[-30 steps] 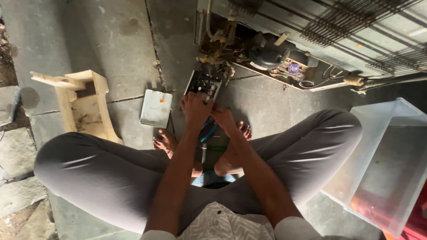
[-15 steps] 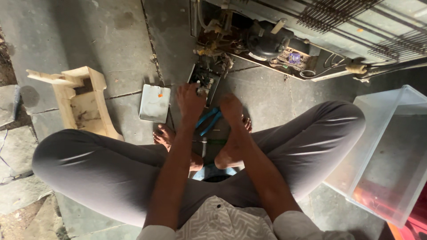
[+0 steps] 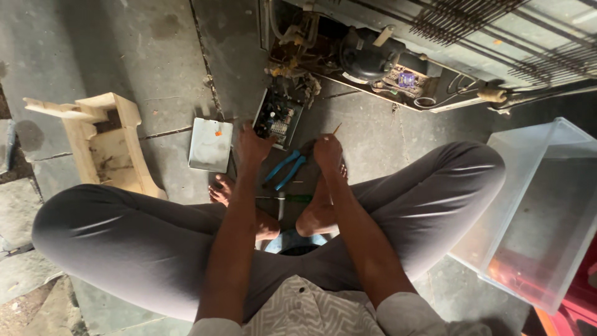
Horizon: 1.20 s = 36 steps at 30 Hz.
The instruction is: The person sits on the floor repairing an electronic circuit board. They handle the board, manipulate its components and wiring by hand, work on a metal enclosure, and reposition the board and enclosure while continuing to work on the assembly.
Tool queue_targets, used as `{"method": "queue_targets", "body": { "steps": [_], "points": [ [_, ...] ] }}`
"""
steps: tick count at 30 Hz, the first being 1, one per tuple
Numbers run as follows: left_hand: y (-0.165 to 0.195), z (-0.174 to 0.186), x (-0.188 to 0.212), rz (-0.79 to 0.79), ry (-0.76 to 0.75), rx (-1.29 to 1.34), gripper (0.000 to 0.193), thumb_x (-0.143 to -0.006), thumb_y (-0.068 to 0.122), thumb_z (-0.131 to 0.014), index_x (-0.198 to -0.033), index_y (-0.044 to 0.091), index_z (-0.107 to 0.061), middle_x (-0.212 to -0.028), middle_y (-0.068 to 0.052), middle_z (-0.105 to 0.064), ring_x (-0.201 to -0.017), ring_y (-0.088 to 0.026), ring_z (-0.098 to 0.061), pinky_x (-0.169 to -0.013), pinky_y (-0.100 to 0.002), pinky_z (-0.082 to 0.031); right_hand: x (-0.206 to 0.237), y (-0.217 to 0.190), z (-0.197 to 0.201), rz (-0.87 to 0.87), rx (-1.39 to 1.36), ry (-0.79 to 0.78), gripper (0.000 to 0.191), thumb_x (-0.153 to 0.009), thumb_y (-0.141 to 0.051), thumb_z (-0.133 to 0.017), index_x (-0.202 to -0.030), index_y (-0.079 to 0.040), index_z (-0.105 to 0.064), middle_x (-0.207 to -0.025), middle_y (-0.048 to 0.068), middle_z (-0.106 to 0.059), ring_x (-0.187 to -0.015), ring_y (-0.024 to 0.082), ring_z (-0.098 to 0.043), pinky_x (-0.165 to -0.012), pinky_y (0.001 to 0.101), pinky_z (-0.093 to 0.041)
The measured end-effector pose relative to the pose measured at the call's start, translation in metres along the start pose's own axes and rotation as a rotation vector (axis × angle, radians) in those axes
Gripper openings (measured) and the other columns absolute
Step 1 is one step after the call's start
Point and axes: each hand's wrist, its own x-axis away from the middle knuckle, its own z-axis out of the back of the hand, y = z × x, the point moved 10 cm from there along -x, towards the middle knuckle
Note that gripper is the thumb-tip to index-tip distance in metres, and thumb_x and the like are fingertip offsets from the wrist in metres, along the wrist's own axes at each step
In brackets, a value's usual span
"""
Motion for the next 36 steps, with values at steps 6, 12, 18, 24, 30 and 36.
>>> {"method": "queue_targets", "body": {
  "steps": [6,12,18,24,30,36],
  "points": [
    [0.004,0.005,0.003,-0.031,0.054,0.017,0.086,-0.063,0.04,-0.093,-0.132,0.007,-0.055,-0.123,-0.024,-0.06,-0.114,-0.045,-0.059,-0.091,-0.058,-0.049,0.004,0.001,0.007,-0.076,0.095,0.028,0.034,-0.086,-0.02,-0.064,-0.117,-0.008,-0.073,-0.11,0.03,-0.065,-0.106,0.049,-0.061,-0.094,0.054,-0.05],
    [0.002,0.002,0.008,-0.008,0.088,0.029,0.082,-0.062,0.04,-0.094,-0.13,0.008,-0.058,-0.119,-0.022,-0.063,-0.115,-0.045,-0.06,-0.093,-0.057,-0.05,0.008,-0.003,0.012,-0.049,0.102,0.121,0.038,-0.083,-0.02,-0.069,-0.12,-0.01,-0.07,-0.121,0.027,-0.061,-0.114,0.045,-0.056,-0.1,0.0519,-0.046],
    [0.011,0.01,0.012,0.019,0.16,-0.044,0.088,-0.055,0.038,-0.098,-0.127,0.006,-0.057,-0.118,-0.021,-0.061,-0.112,-0.045,-0.059,-0.09,-0.058,-0.048,-0.01,-0.054,-0.014,0.24,-0.049,0.037,0.047,-0.091,-0.029,-0.072,-0.129,-0.003,-0.063,-0.124,0.025,-0.067,-0.118,0.044,-0.061,-0.102,0.0511,-0.048],
    [0.034,0.016,0.017,-0.001,0.129,-0.129,0.092,-0.062,0.038,-0.096,-0.136,0.007,-0.051,-0.118,-0.02,-0.061,-0.112,-0.045,-0.06,-0.091,-0.057,-0.049,-0.009,-0.054,-0.041,0.033,-0.192,-0.118,0.052,-0.086,-0.042,-0.077,-0.119,-0.004,-0.065,-0.105,0.022,-0.073,-0.101,0.043,-0.07,-0.084,0.0506,-0.055],
    [0.029,0.012,0.006,0.05,0.039,-0.099,0.088,-0.055,0.034,-0.1,-0.122,0.005,-0.051,-0.116,-0.022,-0.062,-0.112,-0.046,-0.06,-0.088,-0.056,-0.051,-0.02,-0.052,-0.068,0.077,-0.047,-0.264,0.036,-0.09,-0.038,-0.078,-0.104,-0.005,-0.073,-0.098,0.021,-0.073,-0.096,0.041,-0.07,-0.079,0.0512,-0.054],
    [0.027,0.009,-0.003,-0.063,0.08,-0.04,0.082,-0.056,0.026,-0.098,-0.117,0.002,-0.05,-0.11,-0.024,-0.064,-0.101,-0.049,-0.063,-0.081,-0.056,-0.053,-0.017,-0.042,-0.084,0.048,-0.203,-0.381,0.037,-0.08,-0.03,-0.081,-0.105,-0.003,-0.072,-0.09,0.016,-0.077,-0.082,0.03,-0.075,-0.072,0.0432,-0.057]
  ]
}}
